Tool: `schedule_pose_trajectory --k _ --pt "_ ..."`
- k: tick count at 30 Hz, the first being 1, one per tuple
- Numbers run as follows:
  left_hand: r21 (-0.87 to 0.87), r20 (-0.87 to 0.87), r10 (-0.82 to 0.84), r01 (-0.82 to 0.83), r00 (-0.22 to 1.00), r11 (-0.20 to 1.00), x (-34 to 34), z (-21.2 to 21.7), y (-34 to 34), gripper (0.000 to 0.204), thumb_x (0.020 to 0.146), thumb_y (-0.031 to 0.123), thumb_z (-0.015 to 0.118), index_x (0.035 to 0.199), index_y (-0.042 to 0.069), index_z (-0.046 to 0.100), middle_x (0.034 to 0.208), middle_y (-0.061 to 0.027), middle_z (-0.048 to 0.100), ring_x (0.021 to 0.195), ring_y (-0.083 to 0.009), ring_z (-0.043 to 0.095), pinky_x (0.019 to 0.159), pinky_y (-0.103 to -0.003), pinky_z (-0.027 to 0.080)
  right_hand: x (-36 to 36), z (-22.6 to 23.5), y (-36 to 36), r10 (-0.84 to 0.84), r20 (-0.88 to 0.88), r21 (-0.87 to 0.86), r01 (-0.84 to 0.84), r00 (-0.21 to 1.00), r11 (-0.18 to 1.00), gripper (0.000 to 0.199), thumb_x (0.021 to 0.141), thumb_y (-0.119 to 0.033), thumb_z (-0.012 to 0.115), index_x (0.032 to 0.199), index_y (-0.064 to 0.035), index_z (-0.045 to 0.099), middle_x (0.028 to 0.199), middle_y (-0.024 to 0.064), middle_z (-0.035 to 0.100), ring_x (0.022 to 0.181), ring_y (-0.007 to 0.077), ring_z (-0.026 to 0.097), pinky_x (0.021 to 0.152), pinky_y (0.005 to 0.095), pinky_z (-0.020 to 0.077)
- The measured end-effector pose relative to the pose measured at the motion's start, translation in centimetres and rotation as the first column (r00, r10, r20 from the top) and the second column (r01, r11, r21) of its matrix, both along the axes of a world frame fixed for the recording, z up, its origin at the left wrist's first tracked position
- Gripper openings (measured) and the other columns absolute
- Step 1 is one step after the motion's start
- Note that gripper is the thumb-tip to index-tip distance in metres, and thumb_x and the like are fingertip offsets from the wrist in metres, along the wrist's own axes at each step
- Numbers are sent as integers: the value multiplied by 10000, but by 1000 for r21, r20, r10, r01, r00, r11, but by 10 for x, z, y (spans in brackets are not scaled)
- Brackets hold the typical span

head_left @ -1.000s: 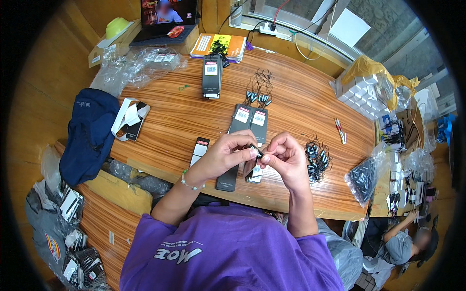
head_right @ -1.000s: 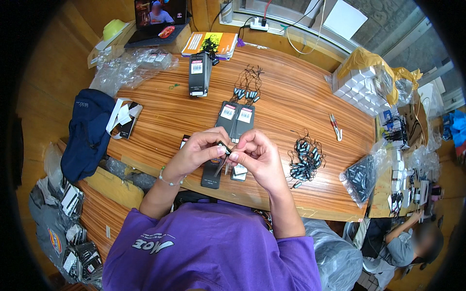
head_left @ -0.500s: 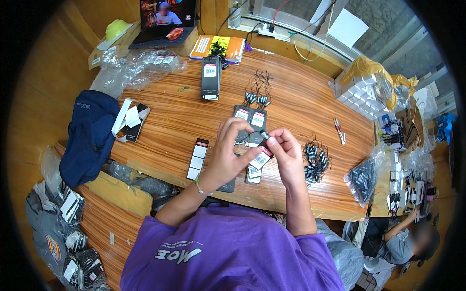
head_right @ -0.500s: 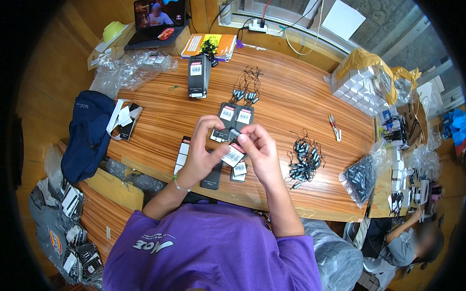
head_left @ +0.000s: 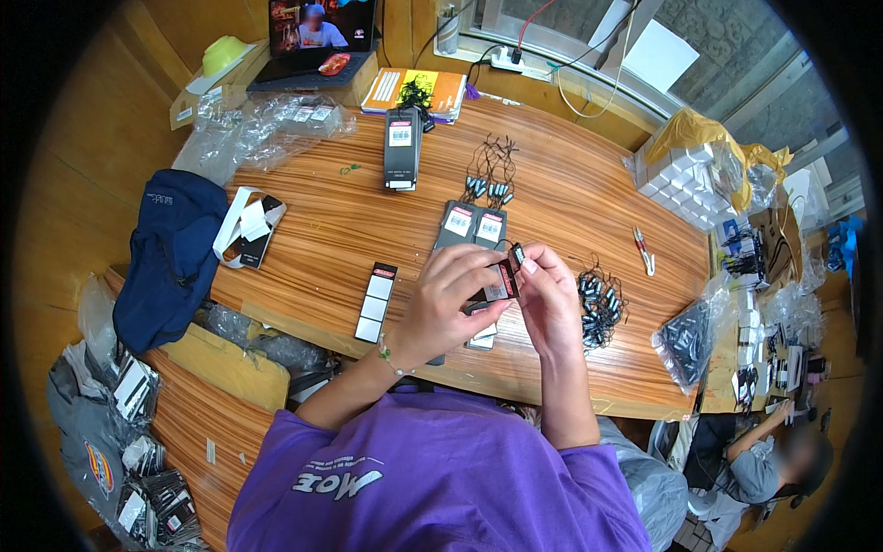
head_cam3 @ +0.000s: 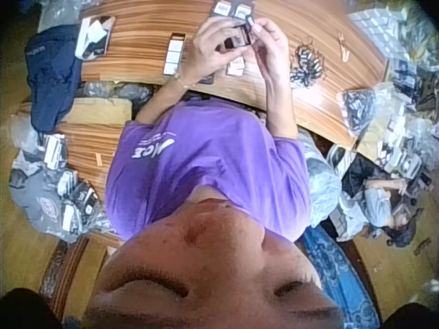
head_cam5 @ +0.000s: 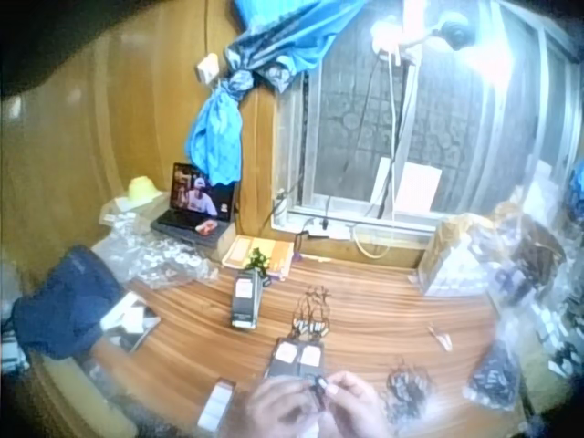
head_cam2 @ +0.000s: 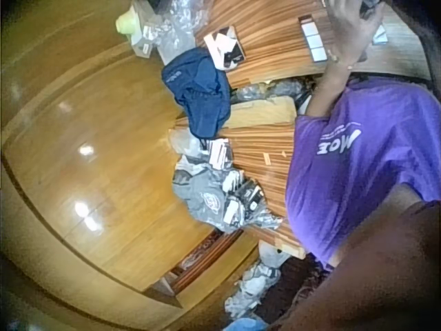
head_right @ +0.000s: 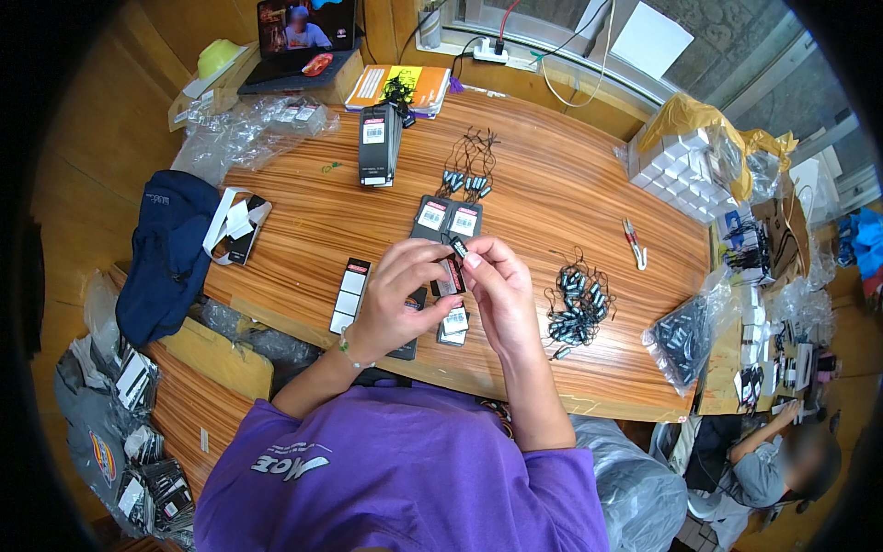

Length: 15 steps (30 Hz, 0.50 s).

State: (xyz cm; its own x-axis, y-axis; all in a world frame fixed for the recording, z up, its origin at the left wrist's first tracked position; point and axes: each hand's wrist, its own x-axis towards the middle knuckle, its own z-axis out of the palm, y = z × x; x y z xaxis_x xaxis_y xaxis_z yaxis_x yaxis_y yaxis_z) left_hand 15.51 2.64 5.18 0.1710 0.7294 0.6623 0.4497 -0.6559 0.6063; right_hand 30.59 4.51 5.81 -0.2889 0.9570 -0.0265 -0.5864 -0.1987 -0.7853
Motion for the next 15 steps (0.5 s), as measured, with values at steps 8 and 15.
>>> schedule_pose_trajectory --k 8,15 --pt "-229 207 -93 140 974 963 -4 -5 -3 259 664 68 720 859 52 550 1097 -120 595 1073 -288 521 887 -383 424 0 7 2 -149 -190 23 157 970 987 72 867 -110 538 914 -58 521 827 31 545 700 101 497 682 254 413" --pt "-216 104 -154 174 983 961 -2 -2 2 293 687 141 727 864 50 512 1167 -141 498 1064 -302 503 865 -359 426 1 -1 5 -36 -263 36 47 964 998 98 889 -140 506 941 -58 505 840 54 534 749 106 499 686 240 414"
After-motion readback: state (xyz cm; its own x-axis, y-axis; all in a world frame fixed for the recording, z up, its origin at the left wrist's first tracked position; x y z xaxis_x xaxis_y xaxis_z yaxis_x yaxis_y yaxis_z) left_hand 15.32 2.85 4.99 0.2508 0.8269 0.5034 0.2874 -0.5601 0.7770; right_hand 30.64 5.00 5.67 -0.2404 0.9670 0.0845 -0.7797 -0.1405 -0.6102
